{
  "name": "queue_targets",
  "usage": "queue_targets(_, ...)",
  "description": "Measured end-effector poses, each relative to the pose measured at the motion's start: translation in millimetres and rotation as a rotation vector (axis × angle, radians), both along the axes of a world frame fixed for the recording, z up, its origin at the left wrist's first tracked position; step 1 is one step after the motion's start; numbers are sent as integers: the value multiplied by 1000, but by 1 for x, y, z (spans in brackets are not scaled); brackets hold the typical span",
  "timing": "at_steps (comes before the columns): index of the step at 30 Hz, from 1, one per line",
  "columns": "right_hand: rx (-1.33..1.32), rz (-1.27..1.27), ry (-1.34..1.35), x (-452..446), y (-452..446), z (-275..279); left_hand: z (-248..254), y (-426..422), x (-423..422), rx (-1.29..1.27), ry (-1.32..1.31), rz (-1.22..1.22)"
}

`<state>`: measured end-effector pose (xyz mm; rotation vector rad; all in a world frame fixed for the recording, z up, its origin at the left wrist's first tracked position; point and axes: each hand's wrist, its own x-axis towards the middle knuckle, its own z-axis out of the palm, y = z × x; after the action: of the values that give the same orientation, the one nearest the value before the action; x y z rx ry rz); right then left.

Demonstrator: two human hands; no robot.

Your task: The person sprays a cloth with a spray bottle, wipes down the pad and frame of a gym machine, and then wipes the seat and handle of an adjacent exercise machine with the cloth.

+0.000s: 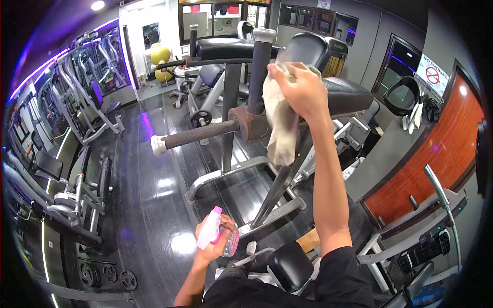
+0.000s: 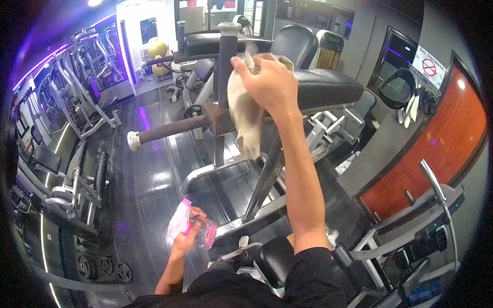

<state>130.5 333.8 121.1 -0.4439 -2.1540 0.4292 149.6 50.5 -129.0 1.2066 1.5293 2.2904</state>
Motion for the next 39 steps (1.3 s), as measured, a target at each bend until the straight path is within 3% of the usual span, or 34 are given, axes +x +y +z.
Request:
queue_targets(2,195,25,-135,12,-16,7,-6,2,-1,-8,6,-12)
queue_targets(6,277,-74,-386,7,-16,22,-7,9,-3,-14,29,-16)
queue_targets(7,275,-72,-389,6,-20,30,-8,10,-3,-36,23,-28)
queue_targets(9,173,-61,-709,6,-32,45,-6,14,-1,-58,18,-43)
queue_targets(11,323,10,-553,4,-25,28,-3,19,2,-24,-71,-105)
queue_targets(14,517,28,-74,-2,-24,0,-2,22,4,-26,-32,-141)
queue_targets(19,511,145,231,1,-20,-23,-7,20,8,-33,-35,-143)
queue_targets(22,430,470,527,8,-12,-40,-7,17,11,-45,-37,-142)
queue_targets(25,500,414,554,17,0,-55,-5,15,12,-39,-43,-145)
queue_targets(27,428,368,557,23,5,-64,-6,14,13,-34,-45,-139)
queue_targets(29,422,108,528,31,23,-71,-10,12,10,-28,-35,-129)
queue_targets(33,259,61,486,44,68,-77,-10,13,8,-67,-22,-120)
queue_targets(39,402,-190,583,34,82,-102,-4,26,15,-67,-37,-182)
